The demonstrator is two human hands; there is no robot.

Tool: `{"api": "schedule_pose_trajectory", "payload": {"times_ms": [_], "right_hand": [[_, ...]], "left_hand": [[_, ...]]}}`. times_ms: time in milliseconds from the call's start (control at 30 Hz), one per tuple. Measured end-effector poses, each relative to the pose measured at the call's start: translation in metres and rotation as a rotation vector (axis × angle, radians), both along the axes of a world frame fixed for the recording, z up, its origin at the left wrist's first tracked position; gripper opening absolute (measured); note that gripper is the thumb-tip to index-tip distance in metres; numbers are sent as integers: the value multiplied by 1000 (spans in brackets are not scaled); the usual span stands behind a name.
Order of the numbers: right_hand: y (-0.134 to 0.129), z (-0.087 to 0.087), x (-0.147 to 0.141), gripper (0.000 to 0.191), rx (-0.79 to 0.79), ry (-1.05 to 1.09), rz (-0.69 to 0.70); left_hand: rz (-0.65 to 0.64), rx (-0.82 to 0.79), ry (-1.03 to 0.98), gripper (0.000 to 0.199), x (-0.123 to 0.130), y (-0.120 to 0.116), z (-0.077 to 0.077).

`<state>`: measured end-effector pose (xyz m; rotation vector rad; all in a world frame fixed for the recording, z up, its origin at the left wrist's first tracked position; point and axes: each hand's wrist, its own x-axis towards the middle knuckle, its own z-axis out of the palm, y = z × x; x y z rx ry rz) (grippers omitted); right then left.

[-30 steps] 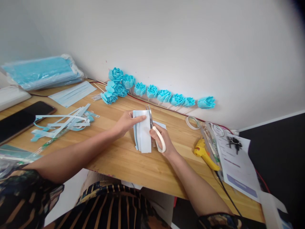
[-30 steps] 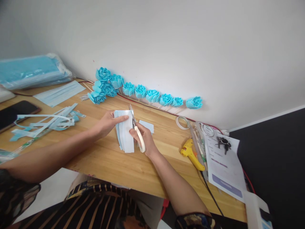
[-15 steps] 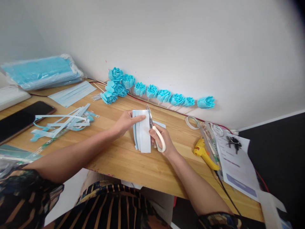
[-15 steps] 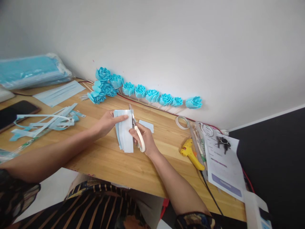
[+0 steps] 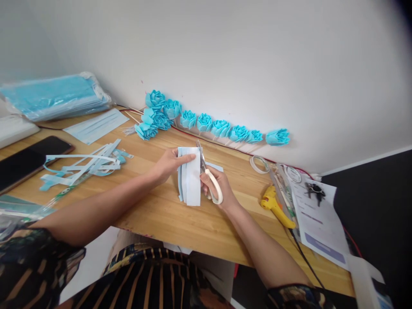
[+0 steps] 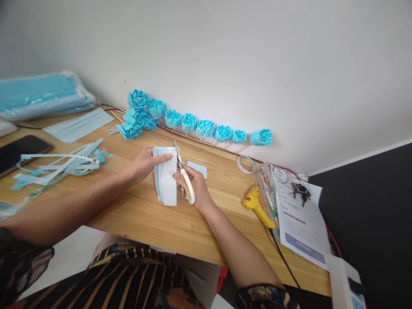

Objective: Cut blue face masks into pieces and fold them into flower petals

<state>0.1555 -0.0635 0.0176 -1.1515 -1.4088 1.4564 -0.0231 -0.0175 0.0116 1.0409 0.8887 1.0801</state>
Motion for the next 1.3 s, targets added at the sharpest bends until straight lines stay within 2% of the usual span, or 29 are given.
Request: {"api": "schedule_pose_trajectory", "payload": {"times_ms": [200, 400, 600, 767, 1033, 1300], "right_hand": [[0, 0, 0, 44, -24, -18, -7], [1, 0, 1, 42, -3, 9, -36], [9, -4, 6, 41, -25, 78, -64], [13, -2, 9, 43, -30, 138, -78], [17, -5, 11, 55, -73, 198, -93], [17, -4, 10, 53, -68, 195, -105]], "left_hand": [[-8, -13, -29, 33, -1, 0, -2], [-25, -34, -24, 34, 0, 0, 4], [18, -21, -37, 37, -4, 5, 3], [79, -125, 17, 39, -10, 10, 0], [105, -123, 25, 42, -14, 13, 7], [39, -107, 12, 45, -15, 18, -4]]}}
